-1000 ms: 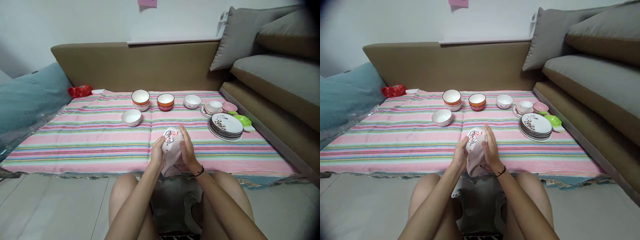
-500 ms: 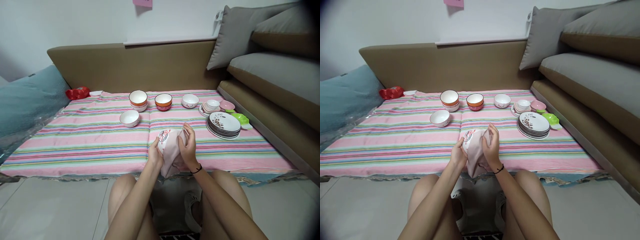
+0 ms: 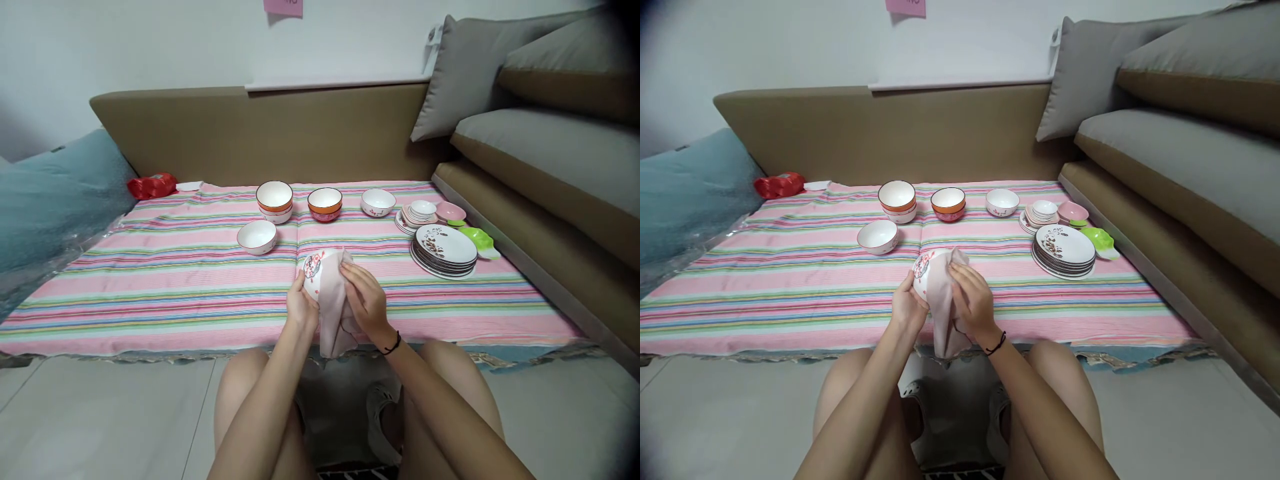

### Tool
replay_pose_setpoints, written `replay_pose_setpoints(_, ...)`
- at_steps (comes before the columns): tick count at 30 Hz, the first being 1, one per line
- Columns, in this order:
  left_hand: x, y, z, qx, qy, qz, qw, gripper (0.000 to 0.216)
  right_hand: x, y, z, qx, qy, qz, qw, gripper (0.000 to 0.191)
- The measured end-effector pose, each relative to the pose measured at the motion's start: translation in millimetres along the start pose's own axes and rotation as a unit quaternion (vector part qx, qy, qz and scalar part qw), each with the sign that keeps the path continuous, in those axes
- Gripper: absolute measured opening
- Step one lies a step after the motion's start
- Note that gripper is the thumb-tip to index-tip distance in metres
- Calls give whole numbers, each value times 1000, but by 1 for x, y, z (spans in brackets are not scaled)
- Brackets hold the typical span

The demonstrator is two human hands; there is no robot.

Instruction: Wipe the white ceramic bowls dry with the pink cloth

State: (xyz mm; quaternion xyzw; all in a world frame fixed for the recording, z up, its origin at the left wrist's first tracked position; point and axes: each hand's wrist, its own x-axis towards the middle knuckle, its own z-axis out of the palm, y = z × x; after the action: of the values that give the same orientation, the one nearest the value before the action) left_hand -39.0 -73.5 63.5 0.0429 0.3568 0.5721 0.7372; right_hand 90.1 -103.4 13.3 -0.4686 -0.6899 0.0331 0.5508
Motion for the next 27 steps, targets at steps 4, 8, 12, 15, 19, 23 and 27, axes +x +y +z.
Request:
replay_pose_setpoints(4,-1,7,0,-2,-7,17,1000,38,-4,-4,4,-22,-91,-48,994,57)
replay_pose_setpoints(8,-1,5,-2,14,-21,23,999,36,-8,-1,8,-48,-93,-26,994,60)
replay_pose_setpoints(12,-1,1,-3,27,-22,30,999,31,-11,0,8,-50,-85,-23,995,63)
replay_pose_setpoints(15,-1,1,-2,41,-24,47,998,27,-14,1,6,-32,-72,-38,996,67)
replay_pose_setpoints(19,-3,3,-2,45,-39,57,997,25,-14,-1,3,-13,-86,-51,995,68)
replay_pose_setpoints(23,-4,10,-3,38,-35,48,998,27,-12,-5,0,-13,-109,-55,992,66)
replay_pose_setpoints(27,-4,18,-4,34,-18,47,998,29,-10,-8,-1,0,-121,-65,991,62)
